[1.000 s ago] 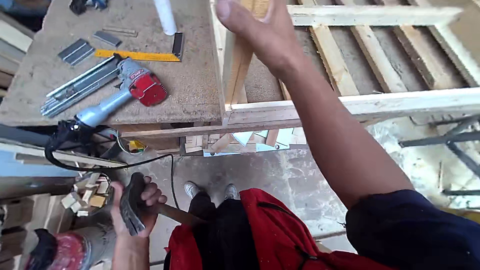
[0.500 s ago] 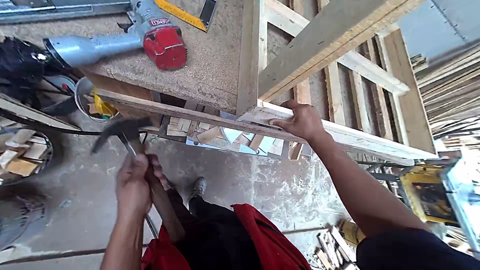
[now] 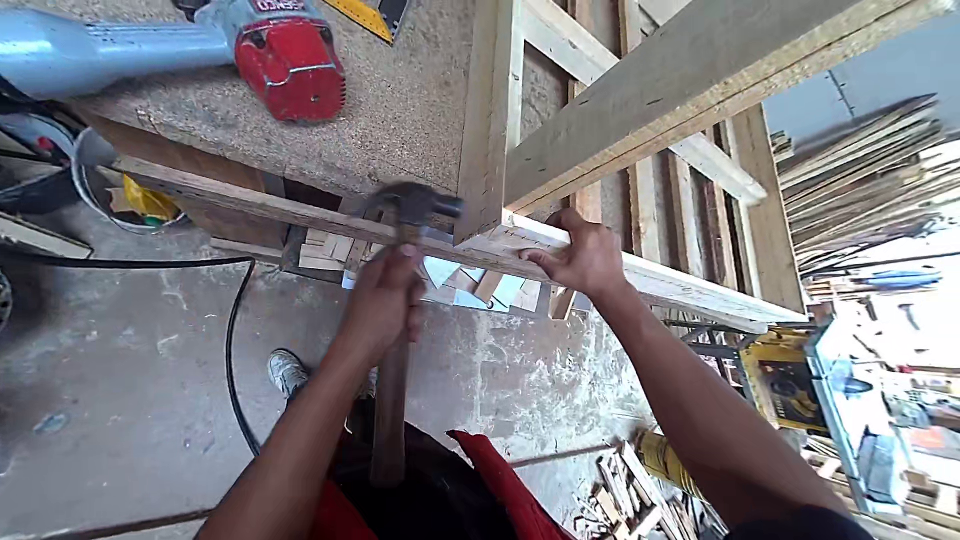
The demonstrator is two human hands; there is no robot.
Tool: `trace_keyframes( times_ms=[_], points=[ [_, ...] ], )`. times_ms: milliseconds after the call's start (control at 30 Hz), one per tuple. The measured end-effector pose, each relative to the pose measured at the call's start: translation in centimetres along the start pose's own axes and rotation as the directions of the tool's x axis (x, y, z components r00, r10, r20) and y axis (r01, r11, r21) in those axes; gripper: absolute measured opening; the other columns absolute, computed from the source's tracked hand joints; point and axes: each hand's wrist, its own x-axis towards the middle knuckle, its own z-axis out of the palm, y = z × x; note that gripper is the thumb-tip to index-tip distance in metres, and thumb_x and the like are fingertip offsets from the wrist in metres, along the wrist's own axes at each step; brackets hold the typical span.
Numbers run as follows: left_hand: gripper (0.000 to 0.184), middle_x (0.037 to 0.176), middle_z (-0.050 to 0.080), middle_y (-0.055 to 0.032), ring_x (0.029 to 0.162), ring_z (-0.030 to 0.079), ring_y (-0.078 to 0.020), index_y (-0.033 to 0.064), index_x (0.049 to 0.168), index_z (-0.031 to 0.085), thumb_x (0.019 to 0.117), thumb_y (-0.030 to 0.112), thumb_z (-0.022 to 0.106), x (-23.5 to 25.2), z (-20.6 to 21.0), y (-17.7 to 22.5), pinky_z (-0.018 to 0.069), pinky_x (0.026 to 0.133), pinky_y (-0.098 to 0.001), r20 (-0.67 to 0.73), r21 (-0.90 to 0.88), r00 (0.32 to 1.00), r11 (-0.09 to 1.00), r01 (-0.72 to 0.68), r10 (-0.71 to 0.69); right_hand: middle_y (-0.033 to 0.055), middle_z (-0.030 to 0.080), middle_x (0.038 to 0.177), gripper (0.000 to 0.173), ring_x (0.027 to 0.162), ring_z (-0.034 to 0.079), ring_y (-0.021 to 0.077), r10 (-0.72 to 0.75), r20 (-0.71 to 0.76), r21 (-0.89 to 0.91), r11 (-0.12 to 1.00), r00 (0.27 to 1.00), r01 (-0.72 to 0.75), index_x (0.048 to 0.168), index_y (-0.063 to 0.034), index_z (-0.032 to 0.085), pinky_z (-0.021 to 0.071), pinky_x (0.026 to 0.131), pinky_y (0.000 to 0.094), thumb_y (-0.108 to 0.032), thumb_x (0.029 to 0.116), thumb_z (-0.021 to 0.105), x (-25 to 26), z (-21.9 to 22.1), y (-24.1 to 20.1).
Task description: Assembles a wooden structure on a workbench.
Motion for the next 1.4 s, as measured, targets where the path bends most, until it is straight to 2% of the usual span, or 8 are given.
trace_keyframes(
  times_ms=[133, 300, 467, 733, 833, 1033, 1233, 1400],
  points=[
    [0.042, 0.060, 0.048, 0.0054, 0.038, 0.049, -0.0098, 0.0168, 0.109, 0.050, 0.1128, 0.043, 0.018, -0.8, 0.9, 1.2, 0.0521, 0.037, -0.0299, -0.383, -0.274, 0.872, 0.864, -0.424, 0.306, 0.0119, 0.070, 0.078, 0.084, 0.067, 0.069, 0.0355, -0.013, -0.005, -0.013, 1.000, 1.000, 0.013, 0.113, -0.0126, 0.067, 0.0512, 0.055, 0.0581, -0.087, 0.0750, 0.057, 0.0, 0.2, 0.1],
    [0.039, 0.067, 0.051, -0.0039, 0.043, 0.050, -0.0161, 0.0108, 0.125, 0.053, 0.1119, 0.042, 0.034, -0.7, 1.8, -1.5, 0.0517, 0.039, -0.0333, 0.073, 0.155, 0.997, 0.988, 0.011, -0.023, 0.0114, 0.072, 0.082, 0.086, 0.068, 0.070, 0.0348, -0.021, -0.010, -0.018, 1.000, 1.000, 0.020, 0.116, -0.0125, 0.066, 0.0515, 0.056, 0.0579, -0.087, 0.0755, 0.056, -0.2, 0.3, 0.4],
    [0.039, 0.059, 0.046, 0.0025, 0.036, 0.046, -0.0122, 0.0145, 0.110, 0.050, 0.1124, 0.045, 0.025, 0.2, 0.1, -2.4, 0.0503, 0.034, -0.0331, -0.324, -0.214, 0.941, 0.961, -0.178, 0.102, 0.0118, 0.071, 0.080, 0.089, 0.066, 0.069, 0.0345, -0.030, -0.026, -0.030, 0.999, 0.999, 0.029, 0.116, -0.0110, 0.066, 0.0513, 0.054, 0.0571, -0.089, 0.0750, 0.054, 0.0, 0.5, 0.6],
    [0.036, 0.068, 0.052, -0.0067, 0.044, 0.051, -0.0175, 0.0134, 0.132, 0.051, 0.1108, 0.040, 0.040, 1.7, -1.3, -4.2, 0.0515, 0.040, -0.0330, -0.062, -0.013, 0.995, 0.997, 0.079, -0.080, 0.0094, 0.074, 0.089, 0.093, 0.074, 0.072, 0.0310, -0.008, 0.033, 0.115, 0.993, 0.999, 0.004, 0.131, -0.0108, 0.061, 0.0555, 0.063, 0.0578, -0.084, 0.0737, 0.064, -0.1, 0.1, 1.1],
    [0.033, 0.066, 0.051, -0.0055, 0.040, 0.049, -0.0167, 0.0131, 0.130, 0.048, 0.1117, 0.038, 0.037, 1.0, -2.4, -3.7, 0.0518, 0.037, -0.0345, -0.204, -0.163, 0.978, 0.987, 0.014, -0.048, 0.0070, 0.069, 0.122, 0.116, 0.111, 0.069, 0.0180, -0.019, -0.058, 0.597, 0.801, 0.998, 0.050, 0.148, -0.0002, 0.036, 0.0580, 0.098, 0.0436, -0.073, 0.0687, 0.079, 0.5, -2.1, 1.4],
    [0.031, 0.076, 0.060, -0.0121, 0.049, 0.057, -0.0195, 0.0099, 0.134, 0.054, 0.1117, 0.027, 0.042, -0.5, -3.5, -4.9, 0.0541, 0.044, -0.0334, -0.065, -0.108, 0.991, 0.988, 0.106, -0.114, 0.0111, 0.049, 0.150, 0.122, 0.137, 0.052, 0.0261, -0.006, -0.545, 0.779, 0.367, 0.838, 0.509, 0.157, -0.0046, 0.017, 0.0473, 0.113, 0.0527, -0.087, 0.0772, 0.057, 5.2, -13.3, -0.7],
    [0.024, 0.073, 0.060, -0.0108, 0.049, 0.059, -0.0187, 0.0068, 0.129, 0.051, 0.1104, 0.020, 0.042, 0.6, -4.3, -6.6, 0.0548, 0.045, -0.0326, -0.076, -0.064, 0.983, 0.985, 0.160, -0.165, 0.0097, 0.060, 0.122, 0.070, 0.110, 0.064, 0.0231, 0.134, -0.627, 0.769, 0.268, 0.768, 0.581, 0.147, 0.0027, 0.029, 0.0553, 0.099, 0.0444, -0.047, 0.1015, 0.050, 8.7, -16.4, -6.7],
    [0.027, 0.082, 0.062, -0.0080, 0.048, 0.057, -0.0152, 0.0097, 0.129, 0.054, 0.1115, 0.019, 0.035, -2.5, -6.3, -1.6, 0.0541, 0.042, -0.0304, -0.141, -0.166, 0.990, 0.986, -0.006, -0.018, 0.0106, 0.061, 0.127, 0.083, 0.112, 0.065, 0.0223, 0.086, -0.572, 0.802, 0.266, 0.816, 0.534, 0.152, 0.0037, 0.026, 0.0547, 0.101, 0.0401, -0.050, 0.0960, 0.055, 8.2, -16.9, -6.5]
  ],
)
